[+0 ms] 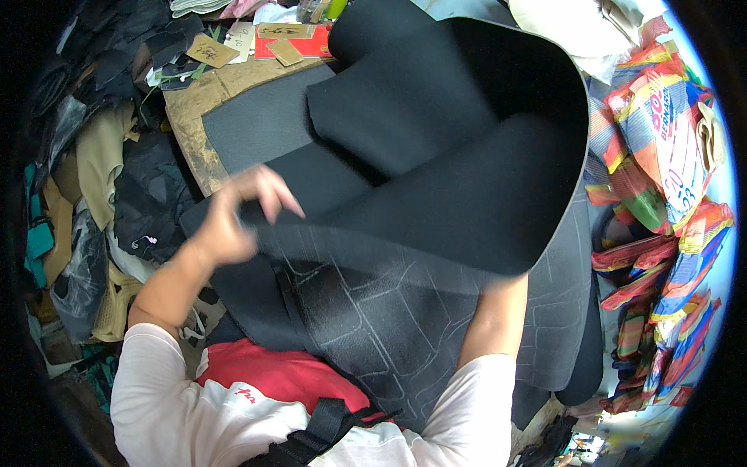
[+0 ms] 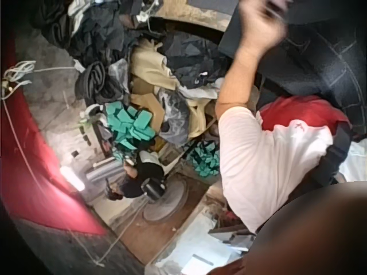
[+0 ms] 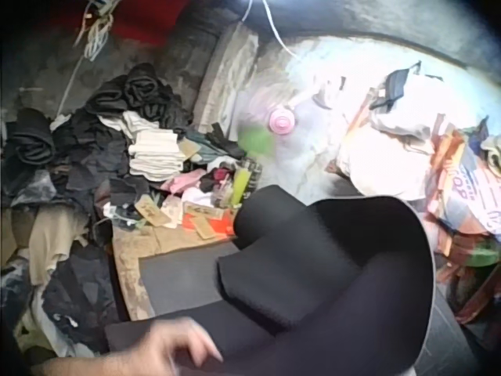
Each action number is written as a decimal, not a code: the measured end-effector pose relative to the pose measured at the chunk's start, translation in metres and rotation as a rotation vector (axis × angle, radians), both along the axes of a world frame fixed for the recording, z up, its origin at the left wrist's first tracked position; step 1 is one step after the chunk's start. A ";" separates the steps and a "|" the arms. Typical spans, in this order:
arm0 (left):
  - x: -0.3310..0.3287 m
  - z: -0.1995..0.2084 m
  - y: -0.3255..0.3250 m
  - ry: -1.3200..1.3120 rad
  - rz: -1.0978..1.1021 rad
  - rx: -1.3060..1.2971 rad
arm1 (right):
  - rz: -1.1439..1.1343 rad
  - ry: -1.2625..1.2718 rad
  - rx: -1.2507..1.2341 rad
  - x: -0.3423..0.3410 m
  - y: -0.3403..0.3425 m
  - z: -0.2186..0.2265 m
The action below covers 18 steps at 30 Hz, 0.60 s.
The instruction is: The person marks a large piece of dark fabric with chalk using a small rectangular block, then cuts along the marked lines with scissors. The person repeatedly lifts and repositions the fabric to follow the drawn pattern and removes cut pieces.
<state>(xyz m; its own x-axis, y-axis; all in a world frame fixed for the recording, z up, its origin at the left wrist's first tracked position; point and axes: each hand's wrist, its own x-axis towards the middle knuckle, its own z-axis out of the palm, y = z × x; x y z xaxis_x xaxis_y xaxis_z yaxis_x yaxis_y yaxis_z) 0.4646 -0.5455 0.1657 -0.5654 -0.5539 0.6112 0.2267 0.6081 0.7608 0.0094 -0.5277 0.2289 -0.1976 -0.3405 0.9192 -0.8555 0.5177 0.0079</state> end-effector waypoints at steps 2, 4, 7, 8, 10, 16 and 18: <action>0.004 -0.015 -0.053 0.026 0.615 0.250 | 0.013 -0.046 0.010 0.008 -0.009 0.011; 0.012 -0.034 -0.103 -0.153 0.743 0.663 | -0.062 0.058 0.043 0.015 -0.022 0.024; 0.002 -0.073 -0.123 -0.573 1.007 0.195 | 0.278 -0.266 0.264 0.019 -0.037 0.036; -0.001 -0.080 -0.122 -0.830 0.997 0.307 | 0.276 -0.313 0.473 0.021 -0.039 0.038; -0.005 -0.082 -0.113 -0.755 1.004 0.264 | 0.266 -0.169 0.604 0.029 -0.036 0.036; 0.006 -0.052 -0.051 -1.026 0.804 0.205 | 0.116 -0.037 0.399 0.064 0.070 0.031; 0.008 -0.047 -0.042 -1.020 0.805 0.228 | -0.211 -0.031 0.418 0.062 0.122 0.033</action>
